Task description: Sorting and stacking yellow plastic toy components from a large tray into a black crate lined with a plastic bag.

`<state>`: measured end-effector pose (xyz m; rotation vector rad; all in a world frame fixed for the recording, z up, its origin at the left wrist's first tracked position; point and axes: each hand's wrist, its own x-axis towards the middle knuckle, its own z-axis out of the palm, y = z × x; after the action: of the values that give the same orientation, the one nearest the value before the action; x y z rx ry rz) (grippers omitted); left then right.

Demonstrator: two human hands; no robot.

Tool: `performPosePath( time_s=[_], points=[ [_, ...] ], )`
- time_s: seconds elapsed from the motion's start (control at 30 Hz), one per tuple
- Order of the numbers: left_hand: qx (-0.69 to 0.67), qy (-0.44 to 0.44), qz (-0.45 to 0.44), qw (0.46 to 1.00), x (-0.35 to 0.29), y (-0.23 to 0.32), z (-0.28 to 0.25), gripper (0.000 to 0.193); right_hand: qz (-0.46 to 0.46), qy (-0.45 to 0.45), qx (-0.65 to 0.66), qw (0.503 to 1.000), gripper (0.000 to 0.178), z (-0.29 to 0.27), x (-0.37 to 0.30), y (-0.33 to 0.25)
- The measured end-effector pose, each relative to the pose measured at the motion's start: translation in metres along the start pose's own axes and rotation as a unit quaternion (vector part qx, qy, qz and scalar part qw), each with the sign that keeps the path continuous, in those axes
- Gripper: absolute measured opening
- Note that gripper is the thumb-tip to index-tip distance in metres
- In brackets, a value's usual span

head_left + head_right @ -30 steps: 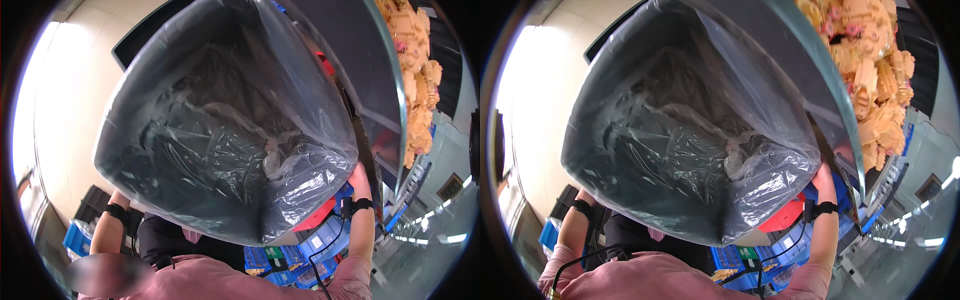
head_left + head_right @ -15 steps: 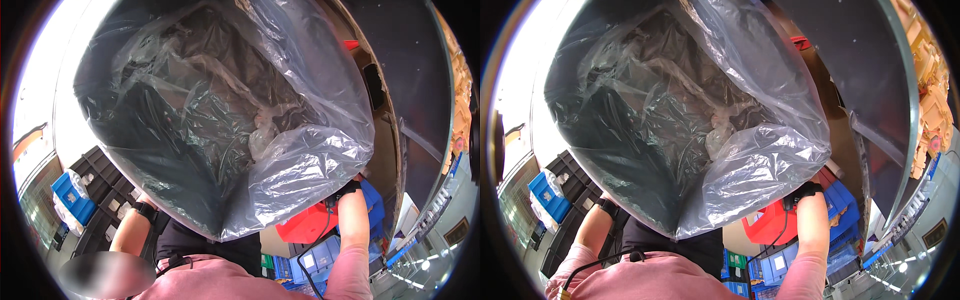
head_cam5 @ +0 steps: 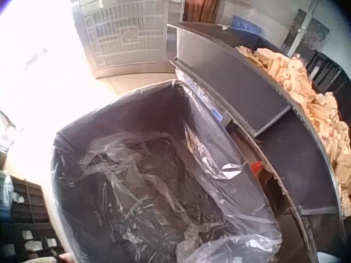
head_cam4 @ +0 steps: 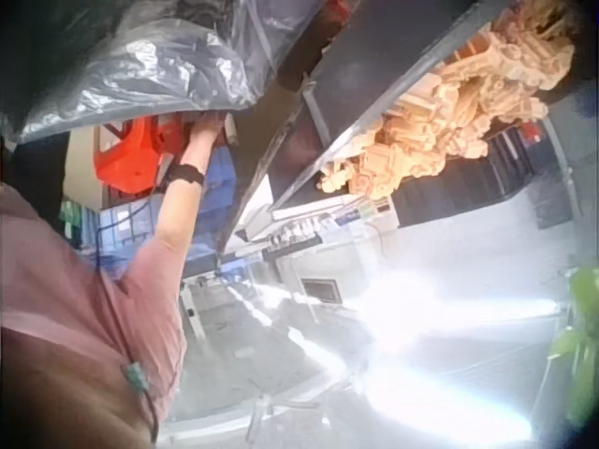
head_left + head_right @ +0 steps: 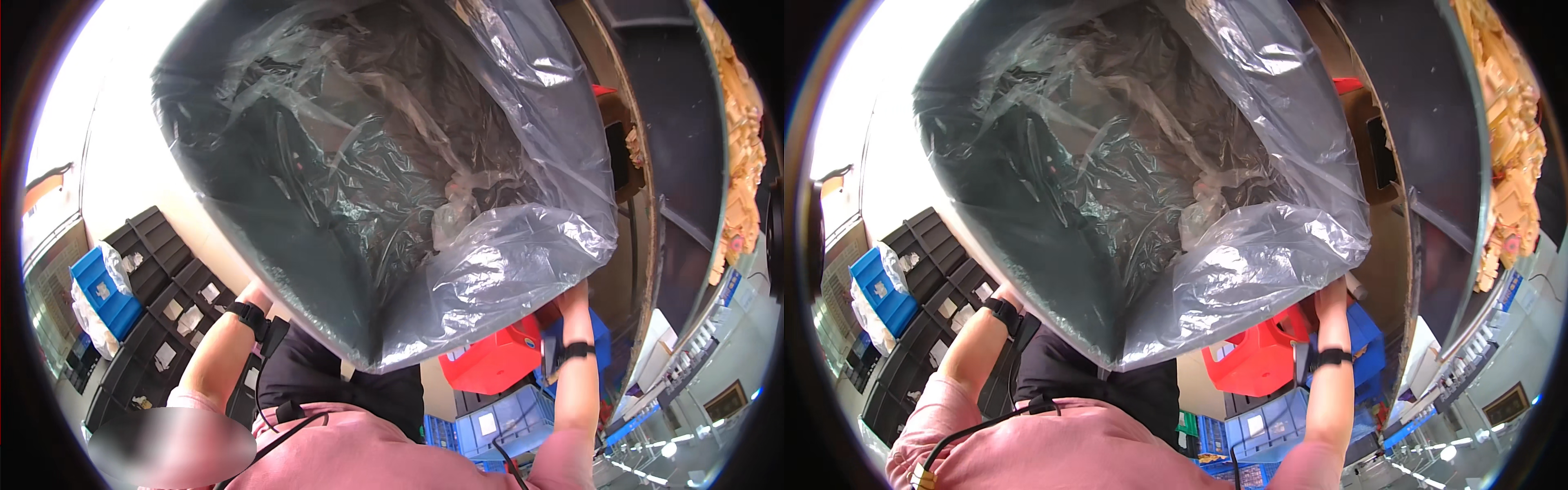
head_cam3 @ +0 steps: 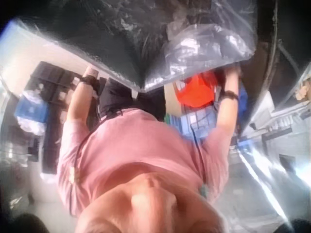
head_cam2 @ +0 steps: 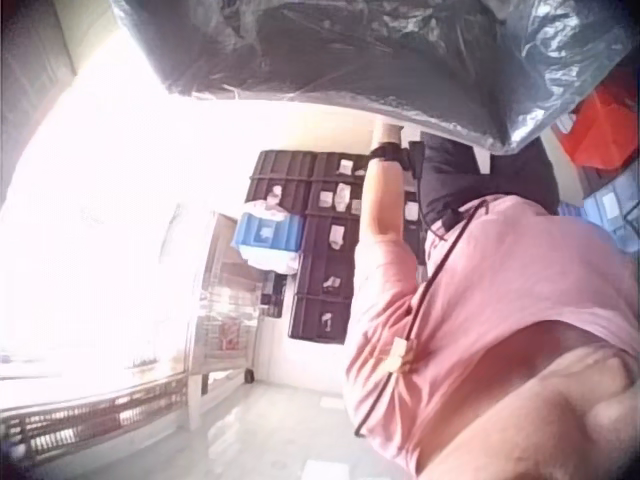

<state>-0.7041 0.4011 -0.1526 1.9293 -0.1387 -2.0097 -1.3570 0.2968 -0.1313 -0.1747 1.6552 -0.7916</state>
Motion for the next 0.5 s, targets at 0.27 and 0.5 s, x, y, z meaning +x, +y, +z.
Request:
performPosePath(
  time_s=[0.27,0.5],
  points=[
    [-0.025,0.041,0.008,0.999,0.003,0.018,-0.03,0.045,-0.198,-0.266,-0.533,0.779,0.02,0.269,-0.216,-0.142],
    [-0.137,0.094,0.041,0.985,-0.088,0.066,-0.079,0.045,0.017,-0.34,-0.901,0.27,0.054,0.384,-0.088,-0.05]
  ],
)
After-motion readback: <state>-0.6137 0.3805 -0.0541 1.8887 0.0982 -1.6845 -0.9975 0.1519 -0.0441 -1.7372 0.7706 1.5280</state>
